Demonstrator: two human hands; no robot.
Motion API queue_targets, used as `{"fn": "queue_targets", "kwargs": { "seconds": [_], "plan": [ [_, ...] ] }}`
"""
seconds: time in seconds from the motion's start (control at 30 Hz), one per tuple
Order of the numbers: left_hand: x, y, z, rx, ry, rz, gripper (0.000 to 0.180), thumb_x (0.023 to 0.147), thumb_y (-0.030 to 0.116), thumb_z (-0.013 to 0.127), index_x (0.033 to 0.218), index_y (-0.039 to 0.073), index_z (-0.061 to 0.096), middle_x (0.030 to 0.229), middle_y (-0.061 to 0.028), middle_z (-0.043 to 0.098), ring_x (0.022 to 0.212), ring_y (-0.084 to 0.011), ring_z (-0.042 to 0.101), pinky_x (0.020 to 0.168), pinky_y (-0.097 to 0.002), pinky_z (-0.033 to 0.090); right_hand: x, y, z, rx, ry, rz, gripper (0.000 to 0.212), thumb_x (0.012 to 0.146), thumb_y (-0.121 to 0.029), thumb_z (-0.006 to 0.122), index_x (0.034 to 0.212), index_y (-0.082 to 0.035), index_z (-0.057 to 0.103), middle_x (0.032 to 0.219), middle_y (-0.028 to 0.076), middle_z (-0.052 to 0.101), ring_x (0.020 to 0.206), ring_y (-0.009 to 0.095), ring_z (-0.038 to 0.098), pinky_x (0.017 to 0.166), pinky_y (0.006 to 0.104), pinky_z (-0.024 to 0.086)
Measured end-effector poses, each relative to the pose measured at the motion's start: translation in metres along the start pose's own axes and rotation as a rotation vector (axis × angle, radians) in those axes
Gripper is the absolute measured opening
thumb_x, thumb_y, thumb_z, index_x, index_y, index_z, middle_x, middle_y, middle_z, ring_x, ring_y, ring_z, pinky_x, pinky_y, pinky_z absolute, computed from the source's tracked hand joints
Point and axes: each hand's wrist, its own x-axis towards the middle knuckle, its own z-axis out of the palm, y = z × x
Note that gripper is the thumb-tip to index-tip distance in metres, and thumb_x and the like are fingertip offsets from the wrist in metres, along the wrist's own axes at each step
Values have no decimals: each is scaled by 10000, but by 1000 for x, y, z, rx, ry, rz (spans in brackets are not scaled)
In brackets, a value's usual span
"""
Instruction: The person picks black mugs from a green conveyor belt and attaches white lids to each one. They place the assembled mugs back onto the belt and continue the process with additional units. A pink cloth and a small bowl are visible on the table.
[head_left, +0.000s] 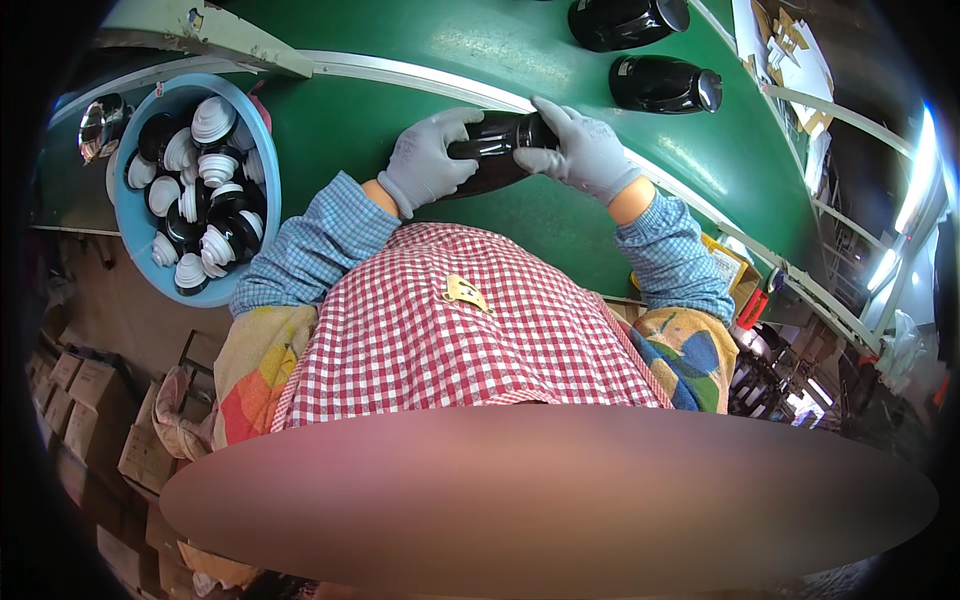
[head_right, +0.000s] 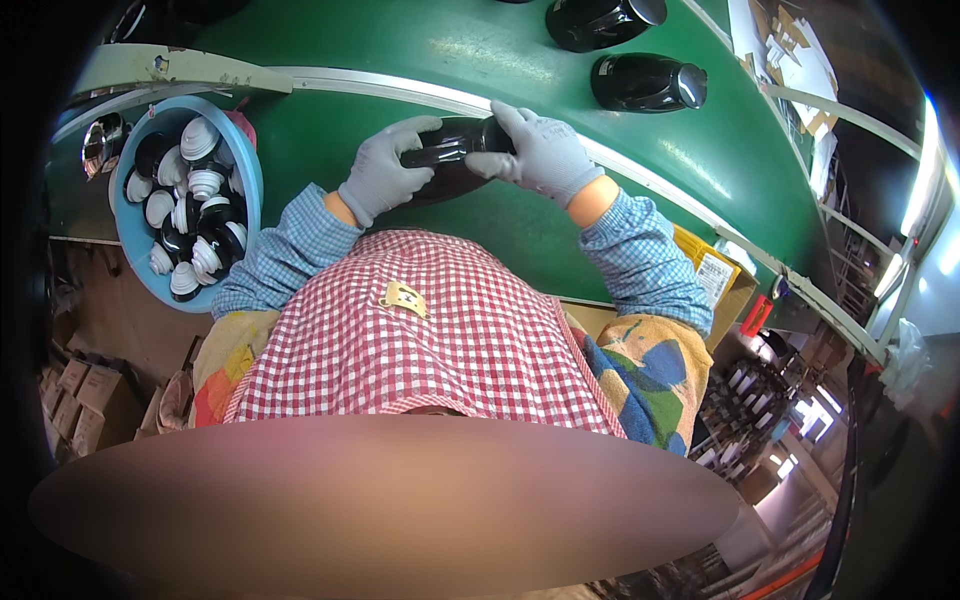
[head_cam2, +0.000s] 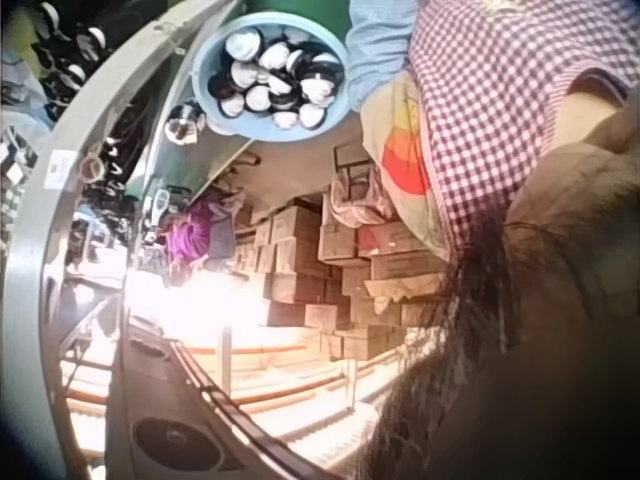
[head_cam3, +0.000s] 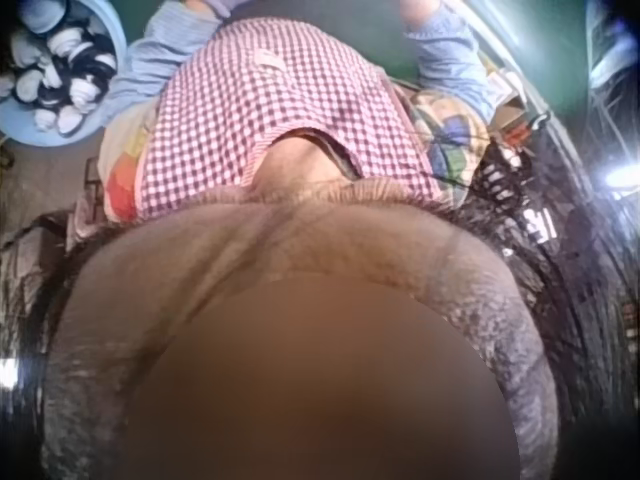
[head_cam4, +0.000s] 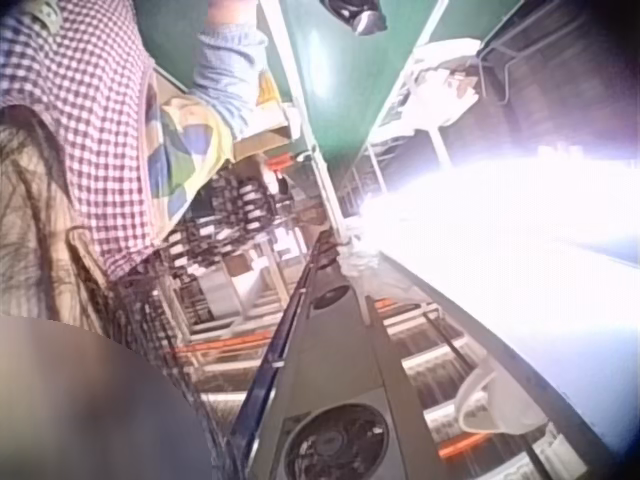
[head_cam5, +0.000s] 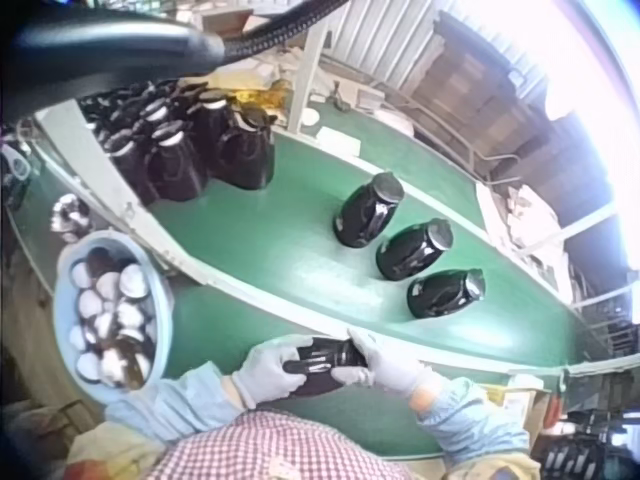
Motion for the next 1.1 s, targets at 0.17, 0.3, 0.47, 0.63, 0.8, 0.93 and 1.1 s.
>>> {"fn": "queue_targets", "kwargs": {
  "seconds": [0.17,0.3,0.47,0.63,0.8,0.93,1.1],
  "plan": [
    [1,5,5,16,-8,-2,230,743,132,728,894,-39,697,1365,-147,658,1085,-309,698,940,-378,563,-3,20,-1,-134,250,-51,813,934,-714,551,1442,-79,574,1264,278,664,1181,420,657,1032,445,510],
    [-2,7,2,-82,-21,-91,211,749,126,744,873,-38,690,1375,-132,661,1073,-260,706,881,-355,584,-14,17,-8,170,128,135,733,994,-625,529,1501,-96,515,1349,276,627,1322,425,562,1123,448,432],
    [-1,9,-2,-114,-35,-176,330,750,51,735,1072,-23,737,1355,-101,673,958,-176,699,815,-289,565,-21,27,14,313,366,-138,650,1018,-572,524,1424,-71,601,1286,265,673,1239,406,628,1071,424,477],
    [-3,-3,1,-92,4,-122,208,749,102,753,884,-40,683,1357,-124,671,983,-221,718,803,-324,596,-17,28,-2,-180,335,-149,775,914,-523,680,1525,-88,488,1377,241,624,1168,398,650,989,448,527],
    [-6,3,4,-143,9,-142,332,753,95,759,1053,-40,708,1257,-144,693,904,-217,726,755,-323,603,-8,7,8,208,124,-81,813,865,-496,729,1505,-54,492,1444,236,569,1102,401,680,974,455,539],
    [-6,10,7,-124,26,-101,502,754,74,764,1241,-19,684,1122,-137,704,801,-187,716,686,-308,597,-4,8,11,-81,193,-20,873,832,-505,762,1519,-56,462,1505,243,503,1216,402,618,1016,459,514],
    [-6,-1,11,-163,78,-130,489,746,74,761,1220,-20,687,1077,-133,720,781,-204,720,680,-316,595,-6,14,19,8,230,-237,832,868,-501,732,1511,-51,455,1488,253,502,1279,427,567,1058,470,480]
  ]
}}
